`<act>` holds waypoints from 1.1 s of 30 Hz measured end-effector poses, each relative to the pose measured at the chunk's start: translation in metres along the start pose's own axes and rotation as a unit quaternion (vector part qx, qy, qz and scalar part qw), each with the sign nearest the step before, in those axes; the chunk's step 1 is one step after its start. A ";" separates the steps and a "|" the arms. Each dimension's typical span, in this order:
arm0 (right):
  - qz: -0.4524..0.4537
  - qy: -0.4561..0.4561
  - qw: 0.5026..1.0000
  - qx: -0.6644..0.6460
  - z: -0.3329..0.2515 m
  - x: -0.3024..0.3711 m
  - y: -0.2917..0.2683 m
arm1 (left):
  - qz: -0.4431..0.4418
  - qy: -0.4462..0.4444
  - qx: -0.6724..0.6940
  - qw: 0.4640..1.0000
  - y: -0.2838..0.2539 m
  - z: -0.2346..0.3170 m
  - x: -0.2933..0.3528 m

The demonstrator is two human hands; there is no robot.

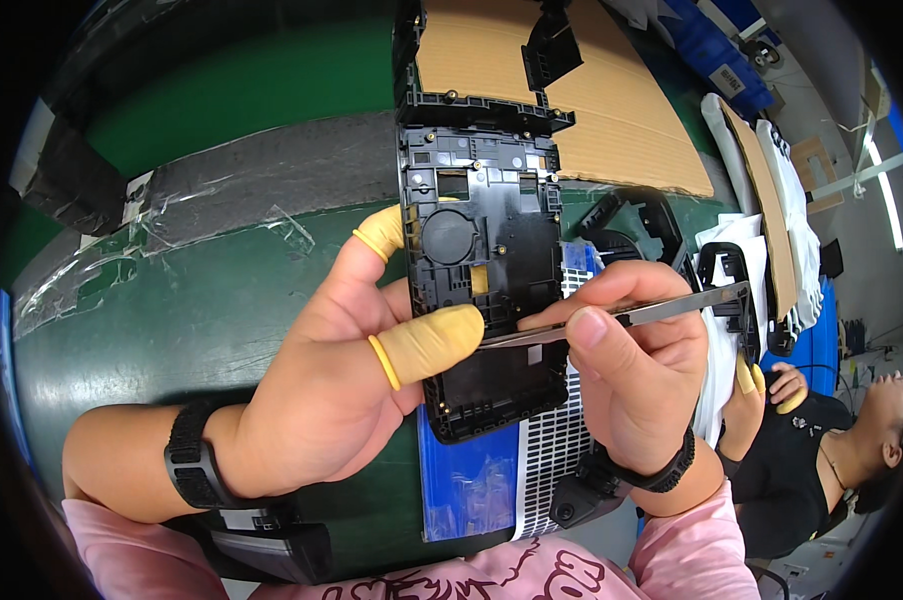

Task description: Assembling internal components into plastic housings and packaging them in bags at a factory line.

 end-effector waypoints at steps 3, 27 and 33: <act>-0.005 0.004 1.000 0.006 0.002 0.000 -0.001 | 0.005 -0.002 -0.026 1.000 -0.003 0.000 0.000; 0.148 0.058 0.983 0.086 0.011 -0.012 -0.058 | 0.070 0.167 -0.208 0.961 -0.010 0.066 -0.006; 0.158 0.058 0.981 0.095 0.013 -0.013 -0.058 | 0.150 0.181 -0.163 0.958 -0.015 0.054 -0.012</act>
Point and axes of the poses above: each hand's wrist, its own x-axis away from the middle knuckle, its own y-axis out of the palm, z = x × y, the point moved 5 cm from there along -x, towards the middle knuckle, and after that the axes turned 1 degree about x, right-handed, at the moved point
